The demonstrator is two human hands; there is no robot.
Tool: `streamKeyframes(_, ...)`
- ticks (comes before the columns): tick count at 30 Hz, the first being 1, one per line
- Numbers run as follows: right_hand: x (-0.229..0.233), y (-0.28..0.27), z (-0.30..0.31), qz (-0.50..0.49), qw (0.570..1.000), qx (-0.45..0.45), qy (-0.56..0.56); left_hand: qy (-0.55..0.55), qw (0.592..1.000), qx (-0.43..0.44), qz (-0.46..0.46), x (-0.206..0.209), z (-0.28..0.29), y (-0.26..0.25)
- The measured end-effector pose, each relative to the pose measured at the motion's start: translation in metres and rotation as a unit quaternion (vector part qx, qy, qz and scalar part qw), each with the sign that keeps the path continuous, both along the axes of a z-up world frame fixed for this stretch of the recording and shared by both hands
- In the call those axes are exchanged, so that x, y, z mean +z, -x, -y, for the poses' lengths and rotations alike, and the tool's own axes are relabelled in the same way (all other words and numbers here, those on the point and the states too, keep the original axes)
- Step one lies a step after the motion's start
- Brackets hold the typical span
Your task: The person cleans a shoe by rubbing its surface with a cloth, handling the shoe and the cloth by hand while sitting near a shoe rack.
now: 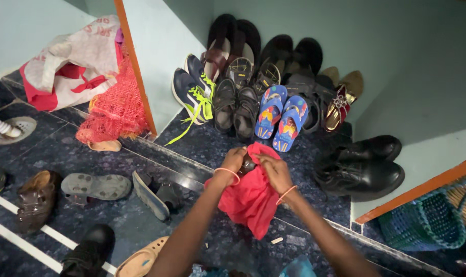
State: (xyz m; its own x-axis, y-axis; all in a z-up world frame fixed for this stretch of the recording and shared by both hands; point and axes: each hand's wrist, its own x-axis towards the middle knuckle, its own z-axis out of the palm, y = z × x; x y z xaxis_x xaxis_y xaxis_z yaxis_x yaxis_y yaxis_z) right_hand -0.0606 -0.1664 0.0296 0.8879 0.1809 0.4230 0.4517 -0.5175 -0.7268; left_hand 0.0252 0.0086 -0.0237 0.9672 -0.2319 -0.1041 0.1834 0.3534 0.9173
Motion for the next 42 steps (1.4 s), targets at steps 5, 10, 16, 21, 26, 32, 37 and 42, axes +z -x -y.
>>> streamKeyframes(5,-0.036,-0.016,0.008,-0.008,0.993,-0.065,-0.096,-0.198,0.98,0.025,0.027,0.019,-0.009,-0.001)
streamKeyframes(10,-0.031,-0.032,0.015,0.008,0.993,-0.119,-0.015,-0.284,0.953,0.066,0.087,0.019,-0.005,-0.01)
streamKeyframes(16,-0.014,-0.03,0.008,0.095,0.993,-0.07,0.03,-0.426,0.897,0.055,0.099,0.031,-0.003,-0.016)
streamKeyframes(21,-0.009,-0.016,-0.003,0.064,0.994,-0.077,-0.044,-0.455,0.883,0.052,0.104,0.035,0.0,-0.02)
streamKeyframes(26,-0.017,-0.027,-0.003,0.131,0.982,-0.12,-0.063,-0.462,0.88,0.048,0.103,0.032,0.006,-0.015)
streamKeyframes(32,-0.035,-0.046,0.009,0.123,0.982,-0.144,-0.004,-0.455,0.886,0.054,0.071,0.032,-0.002,-0.013)
streamKeyframes(37,-0.092,-0.059,0.029,0.052,0.979,-0.182,0.079,-0.428,0.901,0.055,0.044,0.039,-0.006,-0.008)
streamKeyframes(42,-0.159,-0.075,0.017,0.043,0.974,-0.223,-0.002,-0.448,0.889,0.066,0.069,0.026,0.005,-0.017)
